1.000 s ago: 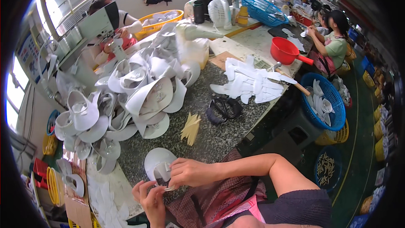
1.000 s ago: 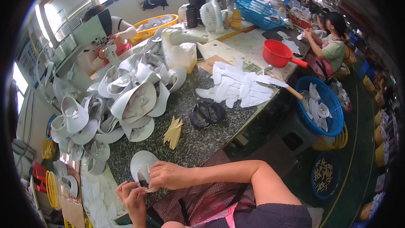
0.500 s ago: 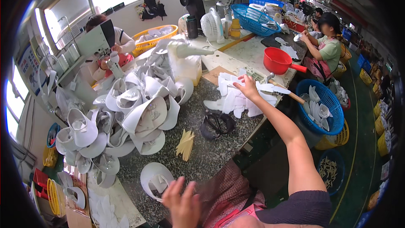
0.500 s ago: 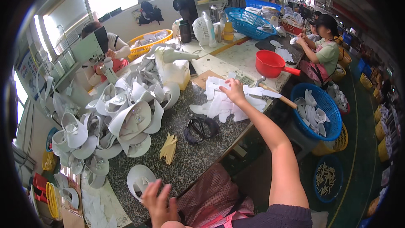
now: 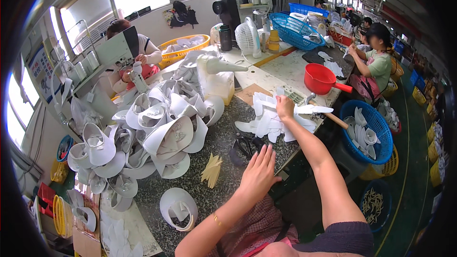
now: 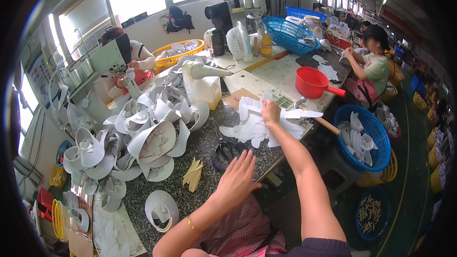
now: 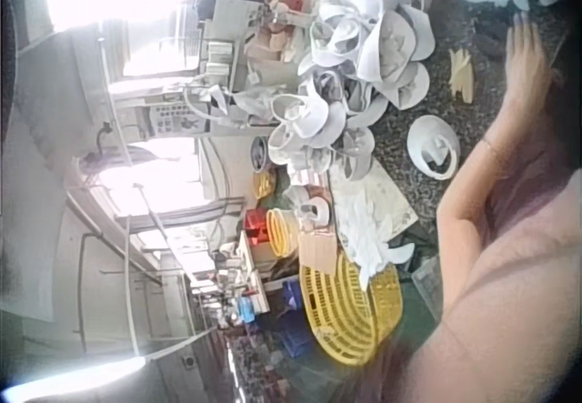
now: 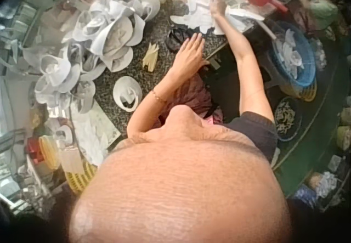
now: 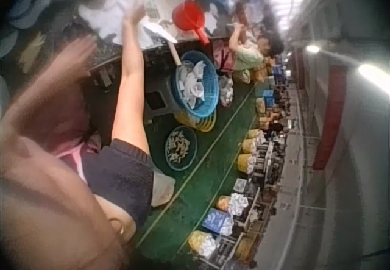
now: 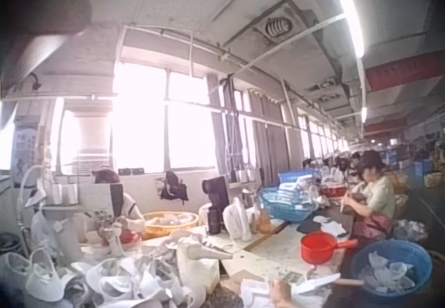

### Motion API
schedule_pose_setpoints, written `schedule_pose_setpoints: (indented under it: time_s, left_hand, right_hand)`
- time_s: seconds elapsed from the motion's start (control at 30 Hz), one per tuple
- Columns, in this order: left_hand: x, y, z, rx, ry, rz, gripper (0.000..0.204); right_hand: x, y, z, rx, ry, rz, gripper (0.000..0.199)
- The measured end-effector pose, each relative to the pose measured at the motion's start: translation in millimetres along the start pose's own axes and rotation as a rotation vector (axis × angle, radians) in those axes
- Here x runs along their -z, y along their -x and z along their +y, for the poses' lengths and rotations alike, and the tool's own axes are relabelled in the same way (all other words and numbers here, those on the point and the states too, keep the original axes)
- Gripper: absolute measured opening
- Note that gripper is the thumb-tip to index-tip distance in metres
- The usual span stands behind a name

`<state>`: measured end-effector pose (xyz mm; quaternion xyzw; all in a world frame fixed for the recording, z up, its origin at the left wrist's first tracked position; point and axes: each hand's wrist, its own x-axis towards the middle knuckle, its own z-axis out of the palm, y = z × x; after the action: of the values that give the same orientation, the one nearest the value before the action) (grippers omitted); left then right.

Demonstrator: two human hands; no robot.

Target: The person assembles shoe uppers by fitting white lining inserts inside each upper and pressing and shaping the material by hand.

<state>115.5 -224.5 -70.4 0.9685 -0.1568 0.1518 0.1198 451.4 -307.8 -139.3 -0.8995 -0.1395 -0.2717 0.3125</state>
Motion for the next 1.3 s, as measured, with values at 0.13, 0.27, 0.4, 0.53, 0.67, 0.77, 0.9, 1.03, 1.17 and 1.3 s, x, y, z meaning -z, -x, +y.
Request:
schedule_pose_setpoints:
  time_s: [0.13, 0.27, 0.4, 0.53, 0.67, 0.77, 0.9, 1.03, 1.17, 1.3]
  left_hand:
    - [-26, -45, -30, 0.080, -0.103, -0.024, 0.098]
    - [-35, -63, -41, 0.145, -0.098, -0.182, 0.107]
    - [-19, -86, -24, 0.113, -0.080, -0.232, 0.104]
    - [-19, -65, -35, 0.246, -0.058, -0.251, 0.103]
    - [-34, -54, 1, 0.262, -0.309, 0.030, 0.108]
    - [1, -31, 34, 0.268, 0.073, 0.346, 0.103]
    - [42, 31, 41, 0.574, 0.921, 0.490, 0.056]
    - [79, 122, 51, 0.845, 1.268, 0.149, 0.019]
    - [81, 199, 60, 0.874, 1.137, 0.054, 0.020]
    - [108, 237, 67, 0.990, 1.046, -0.005, 0.020]
  right_hand:
    - [-15, -3, 1, -0.060, -0.038, 0.026, 0.034]
    - [-25, -31, 66, -0.256, -0.264, 0.061, 0.035]
    - [34, -73, 153, -0.556, -0.871, 0.512, 0.035]
    - [110, -67, 66, -0.628, -1.427, 0.552, 0.029]
    - [152, -10, -3, -0.599, -1.586, 0.111, 0.028]
    - [179, 47, -59, -0.533, -1.664, -0.194, 0.028]
    - [195, 127, -131, -0.306, -1.662, -0.779, 0.035]
    - [204, 147, -167, -0.278, -1.539, -1.208, 0.053]
    - [206, 177, -203, 0.952, -0.813, -1.060, 0.048]
    - [207, 213, -229, 1.522, -0.661, -1.037, 0.029]
